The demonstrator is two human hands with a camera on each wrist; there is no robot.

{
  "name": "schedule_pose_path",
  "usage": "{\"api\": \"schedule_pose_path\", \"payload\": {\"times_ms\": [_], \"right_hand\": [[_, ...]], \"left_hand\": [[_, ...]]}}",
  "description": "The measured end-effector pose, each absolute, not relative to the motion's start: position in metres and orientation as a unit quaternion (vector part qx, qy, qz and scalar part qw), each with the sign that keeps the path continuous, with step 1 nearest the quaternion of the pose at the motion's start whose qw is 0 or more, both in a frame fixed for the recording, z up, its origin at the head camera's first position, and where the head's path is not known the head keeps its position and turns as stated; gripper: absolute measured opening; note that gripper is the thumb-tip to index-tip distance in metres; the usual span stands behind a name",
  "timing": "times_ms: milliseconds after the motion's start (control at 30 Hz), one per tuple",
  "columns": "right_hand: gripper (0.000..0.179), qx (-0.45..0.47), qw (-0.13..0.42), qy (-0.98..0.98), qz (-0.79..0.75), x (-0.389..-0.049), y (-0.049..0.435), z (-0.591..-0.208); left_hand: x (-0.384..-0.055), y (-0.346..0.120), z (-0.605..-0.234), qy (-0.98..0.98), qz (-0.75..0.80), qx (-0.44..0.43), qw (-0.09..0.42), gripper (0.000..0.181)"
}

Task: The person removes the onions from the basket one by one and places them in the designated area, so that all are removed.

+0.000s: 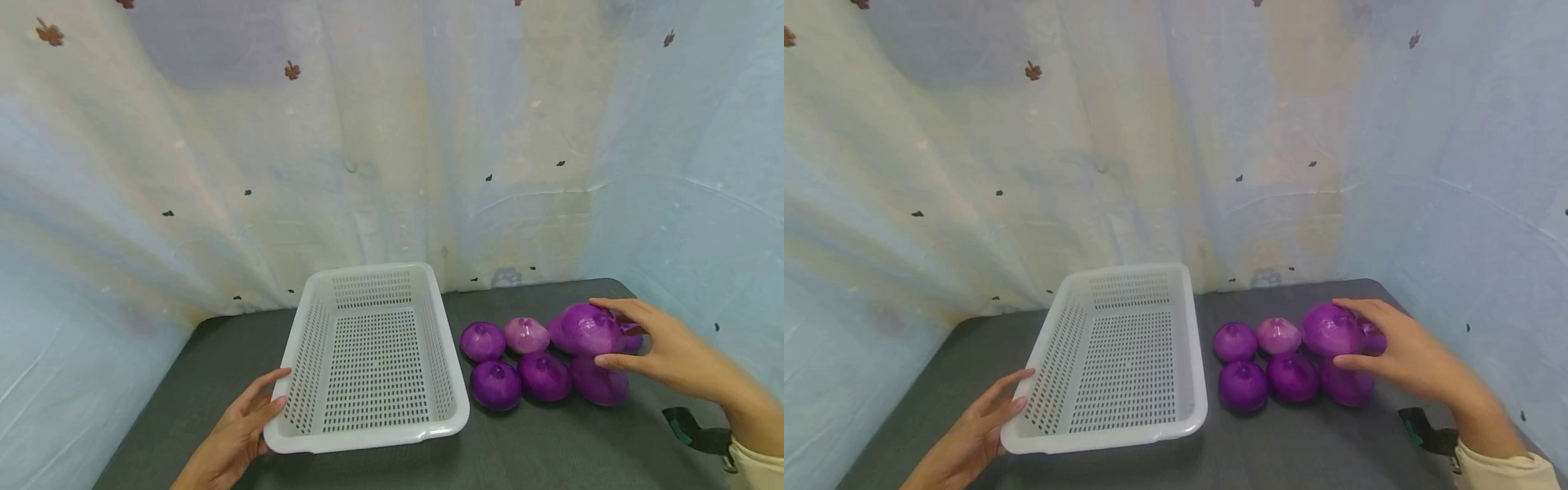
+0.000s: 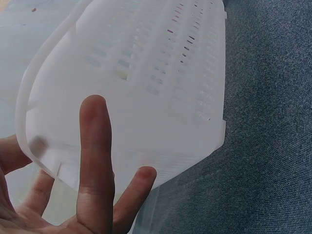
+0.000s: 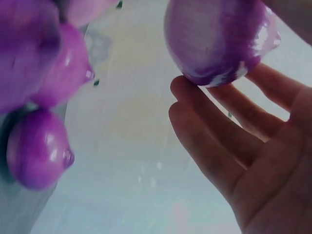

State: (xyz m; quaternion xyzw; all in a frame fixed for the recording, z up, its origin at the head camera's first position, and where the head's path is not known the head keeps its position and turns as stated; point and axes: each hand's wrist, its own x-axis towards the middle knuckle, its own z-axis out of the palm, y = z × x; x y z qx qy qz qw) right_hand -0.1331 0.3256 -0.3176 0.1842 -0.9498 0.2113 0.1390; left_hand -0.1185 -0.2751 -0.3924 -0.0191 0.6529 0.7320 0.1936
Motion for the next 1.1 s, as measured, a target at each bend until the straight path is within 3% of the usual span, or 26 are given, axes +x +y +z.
{"api": "schedule_pose_path", "payload": {"times_ms": [267, 533, 833, 1100], "right_hand": [[0.083, 0.14, 0.094, -0.968, 0.187, -0.137, 0.362, -0.326], [0.087, 0.142, 0.094, -0.973, 0.156, -0.138, 0.395, -0.338], [0.089, 0.126, -0.004, -0.98, 0.151, -0.142, 0.419, -0.355], [0.085, 0.13, -0.021, -0.977, 0.166, -0.145, 0.429, -0.362]], "left_hand": [[-0.117, -0.275, -0.391, 0.649, 0.734, -0.015, 0.199, 0.049], [-0.118, -0.274, -0.391, 0.651, 0.734, -0.023, 0.193, 0.05], [-0.117, -0.274, -0.392, 0.651, 0.734, -0.024, 0.193, 0.047], [-0.118, -0.274, -0.392, 0.653, 0.733, -0.028, 0.19, 0.047]]}}
